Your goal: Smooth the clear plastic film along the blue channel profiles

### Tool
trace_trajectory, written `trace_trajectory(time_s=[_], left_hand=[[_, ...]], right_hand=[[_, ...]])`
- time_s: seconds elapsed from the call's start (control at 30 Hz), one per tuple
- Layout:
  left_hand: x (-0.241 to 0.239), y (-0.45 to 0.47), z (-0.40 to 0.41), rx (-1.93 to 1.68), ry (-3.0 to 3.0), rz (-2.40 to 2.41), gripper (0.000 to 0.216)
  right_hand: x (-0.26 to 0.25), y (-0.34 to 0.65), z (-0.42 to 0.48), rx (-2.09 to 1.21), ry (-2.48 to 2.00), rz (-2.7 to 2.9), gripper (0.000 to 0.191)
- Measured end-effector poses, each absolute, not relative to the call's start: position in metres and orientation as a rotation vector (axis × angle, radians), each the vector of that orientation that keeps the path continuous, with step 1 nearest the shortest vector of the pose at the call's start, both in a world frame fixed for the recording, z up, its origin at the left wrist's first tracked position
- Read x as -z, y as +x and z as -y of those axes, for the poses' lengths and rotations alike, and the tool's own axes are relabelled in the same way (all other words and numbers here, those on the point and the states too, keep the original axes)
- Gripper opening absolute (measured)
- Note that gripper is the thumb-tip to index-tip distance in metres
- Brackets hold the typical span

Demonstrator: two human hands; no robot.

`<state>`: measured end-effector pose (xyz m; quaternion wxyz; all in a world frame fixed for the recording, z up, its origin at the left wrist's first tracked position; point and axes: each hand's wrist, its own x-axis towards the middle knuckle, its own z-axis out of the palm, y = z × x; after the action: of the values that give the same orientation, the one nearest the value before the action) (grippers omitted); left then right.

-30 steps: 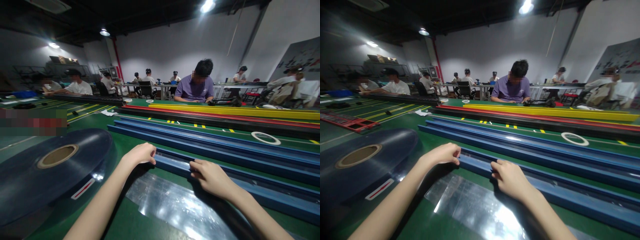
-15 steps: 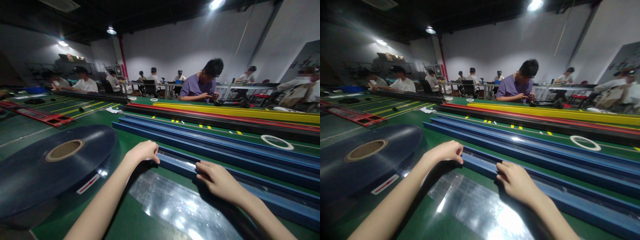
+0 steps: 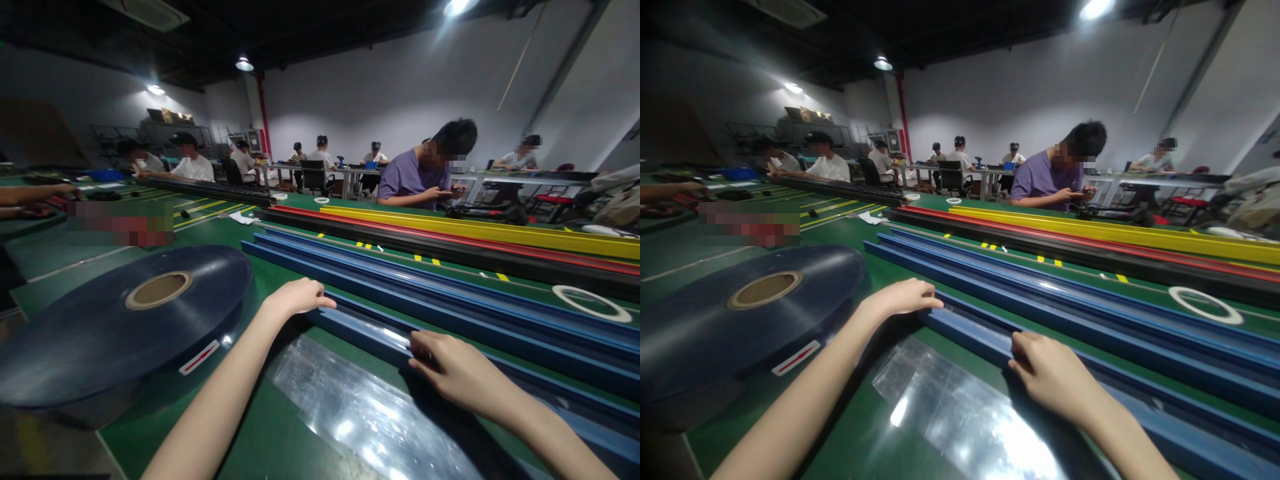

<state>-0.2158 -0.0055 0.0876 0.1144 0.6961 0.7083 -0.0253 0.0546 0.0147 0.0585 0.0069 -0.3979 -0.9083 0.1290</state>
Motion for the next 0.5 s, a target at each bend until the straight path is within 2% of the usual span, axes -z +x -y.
trace_trajectory(time_s=[0.1, 0.5], left_hand=[[-0.087, -0.222, 0.005, 0.097, 2.035, -2.170, 0.042], [-0.072, -0.239, -0.003, 0.303, 1.907, -2.148, 0.036]], right_hand=[[-0.058, 0.048, -0.018, -0.446, -1.213, 2.879, 0.019], [-0.061, -0.009, -0.022, -0.445, -1.019, 2.968, 0.031]])
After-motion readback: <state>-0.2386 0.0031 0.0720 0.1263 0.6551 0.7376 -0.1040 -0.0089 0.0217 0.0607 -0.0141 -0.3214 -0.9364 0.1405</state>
